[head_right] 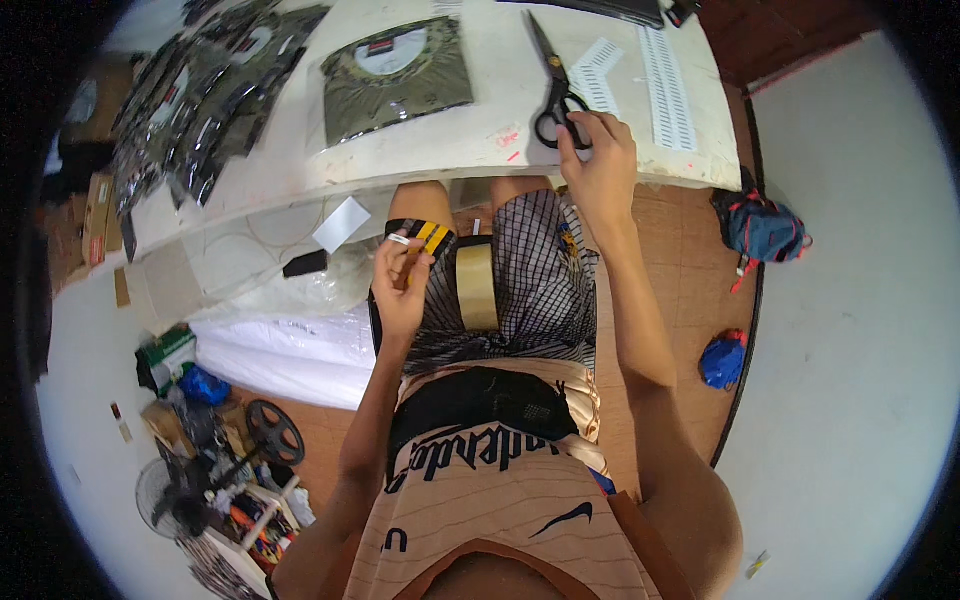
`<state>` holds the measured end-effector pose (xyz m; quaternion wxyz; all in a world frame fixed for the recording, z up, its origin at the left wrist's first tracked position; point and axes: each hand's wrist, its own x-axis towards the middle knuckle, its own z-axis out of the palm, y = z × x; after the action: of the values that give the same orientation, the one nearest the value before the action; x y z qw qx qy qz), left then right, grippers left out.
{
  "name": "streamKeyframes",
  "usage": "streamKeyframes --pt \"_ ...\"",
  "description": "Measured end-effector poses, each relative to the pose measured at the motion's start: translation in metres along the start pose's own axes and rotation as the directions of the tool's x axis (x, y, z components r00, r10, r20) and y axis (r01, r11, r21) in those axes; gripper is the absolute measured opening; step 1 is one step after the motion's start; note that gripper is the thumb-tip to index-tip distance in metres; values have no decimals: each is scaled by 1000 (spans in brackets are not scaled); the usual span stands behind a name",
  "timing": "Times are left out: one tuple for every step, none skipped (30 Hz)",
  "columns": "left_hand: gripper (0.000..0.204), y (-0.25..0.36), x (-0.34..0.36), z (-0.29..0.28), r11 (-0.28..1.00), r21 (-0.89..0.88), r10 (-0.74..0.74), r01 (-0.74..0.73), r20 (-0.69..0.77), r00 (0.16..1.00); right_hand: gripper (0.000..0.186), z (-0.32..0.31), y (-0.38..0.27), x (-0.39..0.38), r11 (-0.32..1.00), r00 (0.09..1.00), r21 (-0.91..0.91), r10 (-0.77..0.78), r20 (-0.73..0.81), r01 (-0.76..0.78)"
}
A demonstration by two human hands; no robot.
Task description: Cutting printed labels and taping them onto packaged shirts.
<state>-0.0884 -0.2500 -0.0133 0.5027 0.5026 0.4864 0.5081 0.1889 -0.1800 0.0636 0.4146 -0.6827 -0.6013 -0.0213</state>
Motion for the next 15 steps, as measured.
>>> streamKeyframes --pt "44 -3 -7 -3 998 64 -2 1 17 1000 22 1 -6 -3 1000 1000 16 -15 11 15" --pt "44 -3 -10 -4 998 65 2 -2 -1 1000 22 -1 -12 -6 999 1000 40 29 8 -29" --pt "44 -4 -13 -5 998 60 13 -14 7 1000 22 -1 -16 -7 995 997 62 73 5 -74" --pt "45 -4 -14 -5 998 56 25 -26 18 1000 22 0 -15 -6 996 998 70 62 9 -62" --pt "45 -4 -14 -5 998 57 29 -30 8 1000 22 0 -12 -8 996 997 56 76 -24 -75" --pt "45 -4 -12 -4 1000 -1 5 -5 -24 1000 22 -1 -9 -9 995 994 41 91 -59 -89" --pt "44 -4 -8 -3 998 -60 -21 17 -53 998 22 -3 -5 -9 996 995 45 86 -60 -83" --pt "50 -4 -4 -6 996 -83 -29 25 -44 999 22 -6 -5 -9 996 996 40 80 -44 -78" --pt "50 -4 -2 -7 996 -83 -26 22 -52 998 22 -7 -6 -10 997 997 34 74 -30 -73" --pt "55 -4 0 -7 992 -125 -45 22 -179 983 22 -8 -8 -14 996 996 49 81 -27 -79" --pt "60 -2 5 -3 984 -175 -69 17 -295 953 22 -11 -7 -17 996 997 44 74 -31 -73" --pt "71 0 14 -7 980 -187 -124 62 -342 931 22 -12 -6 -21 994 996 65 93 -17 -92" --pt "71 -3 29 -10 980 -191 -123 58 -345 931 22 -13 -6 -25 990 994 86 112 -2 -112" --pt "75 -10 46 -12 933 -355 -218 58 -432 875 22 -15 -8 -30 991 994 86 105 2 -104" --pt "79 -17 60 -15 861 -507 -324 34 -495 806 22 -16 -11 -34 989 994 99 106 23 -107"
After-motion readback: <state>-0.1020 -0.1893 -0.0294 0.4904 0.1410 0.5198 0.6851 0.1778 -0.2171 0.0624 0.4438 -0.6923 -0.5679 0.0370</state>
